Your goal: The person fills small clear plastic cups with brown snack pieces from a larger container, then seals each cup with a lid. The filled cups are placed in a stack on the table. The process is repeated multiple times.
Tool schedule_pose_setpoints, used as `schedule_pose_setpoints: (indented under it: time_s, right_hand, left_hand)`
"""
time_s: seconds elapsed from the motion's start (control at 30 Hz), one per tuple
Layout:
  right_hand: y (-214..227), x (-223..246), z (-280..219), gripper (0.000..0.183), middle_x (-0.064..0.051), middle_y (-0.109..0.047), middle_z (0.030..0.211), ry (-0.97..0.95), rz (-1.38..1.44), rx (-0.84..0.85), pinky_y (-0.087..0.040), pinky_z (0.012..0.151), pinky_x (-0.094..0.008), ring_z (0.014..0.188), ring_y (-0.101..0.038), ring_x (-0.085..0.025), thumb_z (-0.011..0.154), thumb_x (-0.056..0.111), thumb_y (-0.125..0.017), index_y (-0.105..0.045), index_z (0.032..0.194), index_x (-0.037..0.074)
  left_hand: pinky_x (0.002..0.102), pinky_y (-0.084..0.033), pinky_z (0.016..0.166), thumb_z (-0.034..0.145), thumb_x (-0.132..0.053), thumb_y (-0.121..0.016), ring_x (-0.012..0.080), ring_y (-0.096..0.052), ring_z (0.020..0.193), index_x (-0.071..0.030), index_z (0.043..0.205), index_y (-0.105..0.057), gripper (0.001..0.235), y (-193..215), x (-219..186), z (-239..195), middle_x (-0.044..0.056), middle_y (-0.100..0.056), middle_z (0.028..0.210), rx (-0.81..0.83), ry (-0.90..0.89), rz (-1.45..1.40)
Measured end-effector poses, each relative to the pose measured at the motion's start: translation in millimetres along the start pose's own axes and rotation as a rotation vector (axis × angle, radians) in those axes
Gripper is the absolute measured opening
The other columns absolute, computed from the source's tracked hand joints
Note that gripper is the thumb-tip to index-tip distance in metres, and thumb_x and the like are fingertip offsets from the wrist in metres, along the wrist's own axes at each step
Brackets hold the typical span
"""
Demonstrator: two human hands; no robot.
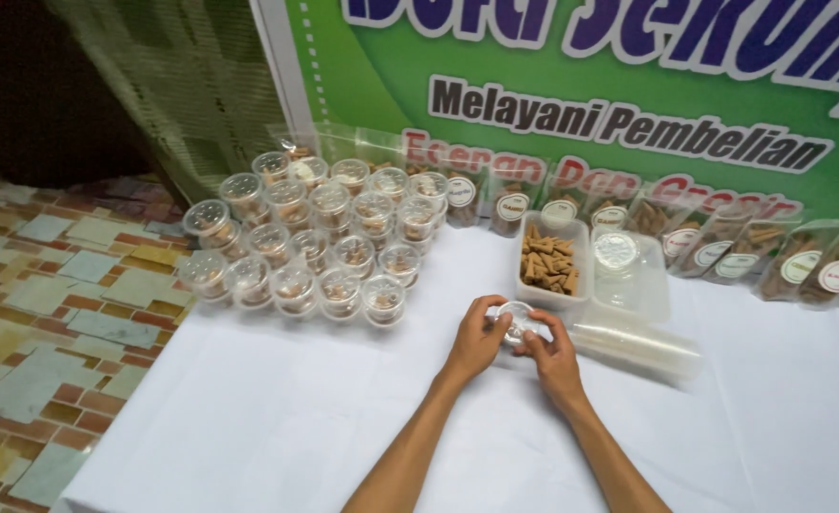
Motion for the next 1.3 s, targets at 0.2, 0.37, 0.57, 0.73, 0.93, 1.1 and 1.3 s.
schedule_pose_setpoints:
  time_s: [0.2,0.37,0.57,0.73,0.93,1.1,1.3]
  right_hand:
    - [-23,14,-3,0.056,-0.005,-0.047,0.144,0.123,-0.014,0.097,-0.062,0.088,-0.032,0.100,-0.069,-0.020,0.086,-0.002,-0.072,-0.051,0.138,0.007]
    - [-85,59,12,0.059,-0.008,-0.055,0.141,0.265,-0.208,0.173,-0.062,0.086,-0.033,0.101,-0.073,-0.024,0.083,-0.001,-0.080,-0.053,0.135,0.009]
    - [-204,99,47,0.051,-0.007,-0.067,0.128,0.483,-0.408,0.266,-0.062,0.084,-0.036,0.102,-0.073,-0.030,0.083,0.014,-0.086,-0.062,0.128,0.012]
    - [-301,100,78,0.046,-0.011,-0.072,0.120,0.493,-0.454,0.348,-0.062,0.083,-0.043,0.103,-0.072,-0.037,0.087,0.027,-0.085,-0.065,0.125,0.014]
    - [-376,74,116,0.038,-0.010,-0.074,0.117,0.529,-0.520,0.424,-0.062,0.078,-0.039,0.097,-0.075,-0.030,0.090,0.026,-0.081,-0.064,0.123,0.018]
    - [-395,67,126,0.036,-0.019,-0.074,0.115,0.494,-0.524,0.458,-0.059,0.086,-0.049,0.098,-0.075,-0.036,0.089,0.020,-0.079,-0.063,0.122,0.016]
    - [-401,65,129,0.040,-0.020,-0.073,0.119,0.458,-0.548,0.494,-0.057,0.089,-0.050,0.102,-0.074,-0.037,0.087,0.014,-0.078,-0.062,0.124,0.018]
  left_hand:
    - [0.039,-0.064,0.076,0.107,-0.033,-0.058,0.0381,-0.074,0.100,-0.009,0.127,-0.067,0.032,24,-34,-1,0.016,-0.066,0.114,-0.127,-0.019,0.049]
    - [0.041,-0.063,0.081,0.103,-0.039,-0.062,0.0427,-0.071,0.108,-0.008,0.133,-0.065,0.043,95,-93,-10,0.020,-0.066,0.121,-0.182,-0.015,0.128]
    - [0.050,-0.057,0.101,0.090,-0.034,-0.078,0.0542,-0.053,0.130,-0.006,0.151,-0.049,0.073,206,-140,-19,0.033,-0.052,0.143,-0.245,0.005,0.240]
    - [0.046,-0.060,0.095,0.085,-0.026,-0.085,0.0488,-0.061,0.124,-0.005,0.145,-0.055,0.070,286,-127,-5,0.030,-0.063,0.133,-0.445,-0.009,0.330]
    - [0.040,-0.064,0.088,0.084,-0.023,-0.087,0.0425,-0.069,0.111,-0.006,0.127,-0.066,0.050,341,-86,21,0.023,-0.068,0.119,-0.632,-0.012,0.460]
    - [0.032,-0.065,0.083,0.082,-0.022,-0.088,0.0366,-0.073,0.102,-0.009,0.118,-0.074,0.041,360,-68,32,0.017,-0.071,0.112,-0.677,0.016,0.514]
    - [0.031,-0.065,0.083,0.081,-0.024,-0.089,0.0343,-0.074,0.102,-0.011,0.117,-0.075,0.040,366,-51,36,0.015,-0.072,0.113,-0.690,0.026,0.530]
Point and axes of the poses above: each hand's wrist, its own z-axis towards the middle knuckle, its own y-axis out of the back of the hand, x = y × z, the point moved 1 cm from there along z, towards the middle knuckle
